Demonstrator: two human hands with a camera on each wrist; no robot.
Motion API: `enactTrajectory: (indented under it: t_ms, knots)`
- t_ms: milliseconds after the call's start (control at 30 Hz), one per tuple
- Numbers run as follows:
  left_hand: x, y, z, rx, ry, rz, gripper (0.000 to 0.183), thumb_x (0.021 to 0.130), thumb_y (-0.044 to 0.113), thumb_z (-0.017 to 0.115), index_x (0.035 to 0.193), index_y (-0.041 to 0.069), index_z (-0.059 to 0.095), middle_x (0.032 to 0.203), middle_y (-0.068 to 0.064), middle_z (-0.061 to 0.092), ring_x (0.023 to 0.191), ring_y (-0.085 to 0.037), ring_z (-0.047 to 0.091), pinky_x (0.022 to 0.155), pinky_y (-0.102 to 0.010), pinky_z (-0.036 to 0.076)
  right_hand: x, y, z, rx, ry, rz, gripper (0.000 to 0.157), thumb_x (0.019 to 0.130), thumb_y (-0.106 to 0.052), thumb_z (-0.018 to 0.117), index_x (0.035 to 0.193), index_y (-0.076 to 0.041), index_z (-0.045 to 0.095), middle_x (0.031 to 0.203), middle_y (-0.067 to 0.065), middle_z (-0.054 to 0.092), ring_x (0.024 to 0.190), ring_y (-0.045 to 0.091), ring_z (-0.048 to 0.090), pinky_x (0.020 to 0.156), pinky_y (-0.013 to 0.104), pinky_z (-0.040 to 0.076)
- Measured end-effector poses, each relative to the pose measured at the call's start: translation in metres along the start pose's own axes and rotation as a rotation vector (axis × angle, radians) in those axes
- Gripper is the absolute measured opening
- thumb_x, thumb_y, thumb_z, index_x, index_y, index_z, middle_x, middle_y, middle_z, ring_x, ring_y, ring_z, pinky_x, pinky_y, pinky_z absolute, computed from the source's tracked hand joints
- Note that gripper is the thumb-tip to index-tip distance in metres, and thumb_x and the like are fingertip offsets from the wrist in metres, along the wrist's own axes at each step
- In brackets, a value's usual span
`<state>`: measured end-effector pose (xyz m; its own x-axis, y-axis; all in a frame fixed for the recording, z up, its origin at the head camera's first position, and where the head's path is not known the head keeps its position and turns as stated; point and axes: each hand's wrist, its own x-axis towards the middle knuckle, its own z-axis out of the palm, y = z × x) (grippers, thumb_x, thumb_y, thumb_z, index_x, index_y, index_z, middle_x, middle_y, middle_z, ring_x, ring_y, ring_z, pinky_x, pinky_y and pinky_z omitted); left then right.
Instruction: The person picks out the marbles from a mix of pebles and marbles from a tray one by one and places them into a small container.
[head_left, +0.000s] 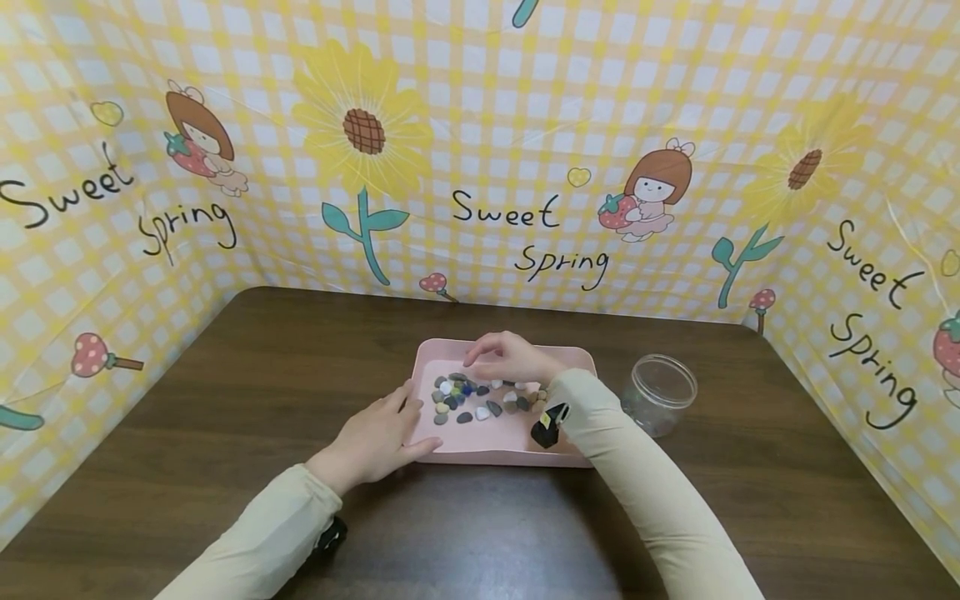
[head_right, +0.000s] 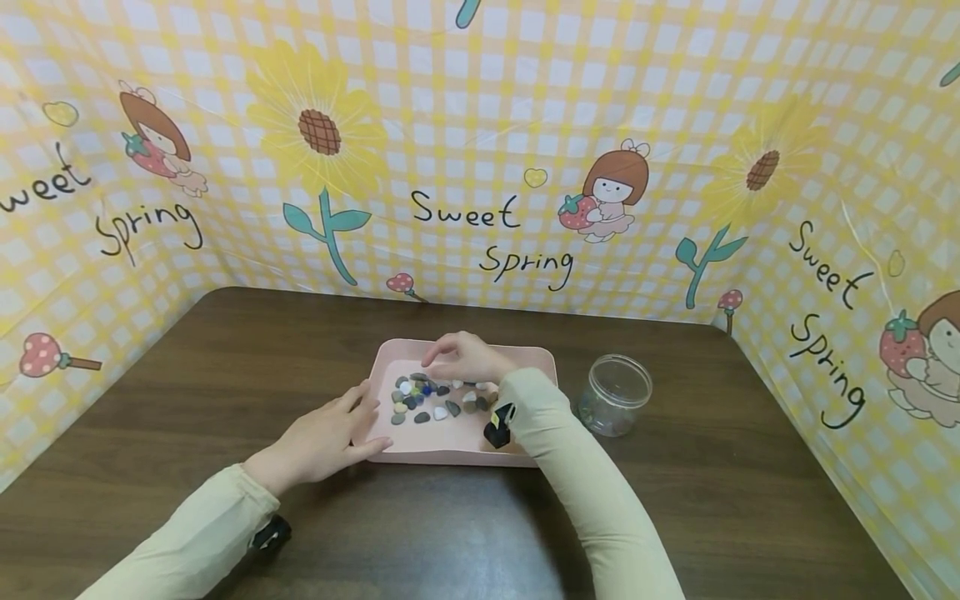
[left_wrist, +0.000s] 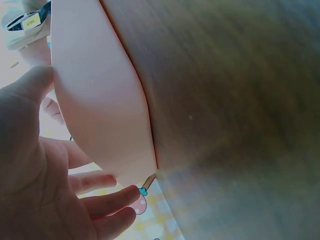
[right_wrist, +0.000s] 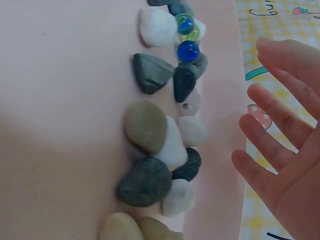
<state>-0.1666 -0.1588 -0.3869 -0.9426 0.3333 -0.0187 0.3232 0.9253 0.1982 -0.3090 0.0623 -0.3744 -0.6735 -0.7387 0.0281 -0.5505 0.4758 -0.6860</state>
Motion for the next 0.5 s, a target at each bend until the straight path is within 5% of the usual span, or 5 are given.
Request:
enactTrajectory:
  t_ms: [367, 500]
  knots:
    - [0.0, 0.0, 0.001, -0.002, 0.0, -0.001, 0.075, 0.088, 0.059, 0.048, 0.133, -0.001, 0.049, 0.149, -0.024, 0.03, 0.126, -0.042, 0.046, 0.097, -0.053, 0.044, 0.002, 0.0, 0.01, 0.019, -0.051, 0.062, 0.019, 0.083, -0.015, 0.069, 0.101, -0.007, 0.069, 0.121, 0.007, 0.061, 0.119, 0.021, 0.052, 0.105, 0.04, 0.04]
    - [0.0, 0.0, 0.001, 0.001, 0.007, 0.002, 0.075, 0.088, 0.059, 0.048, 0.133, -0.001, 0.049, 0.149, -0.024, 0.03, 0.125, -0.042, 0.047, 0.096, -0.053, 0.045, 0.001, 0.001, 0.014, 0.013, -0.076, 0.107, 0.015, 0.084, -0.015, 0.069, 0.099, -0.013, 0.069, 0.123, 0.004, 0.06, 0.109, 0.019, 0.055, 0.092, 0.035, 0.048]
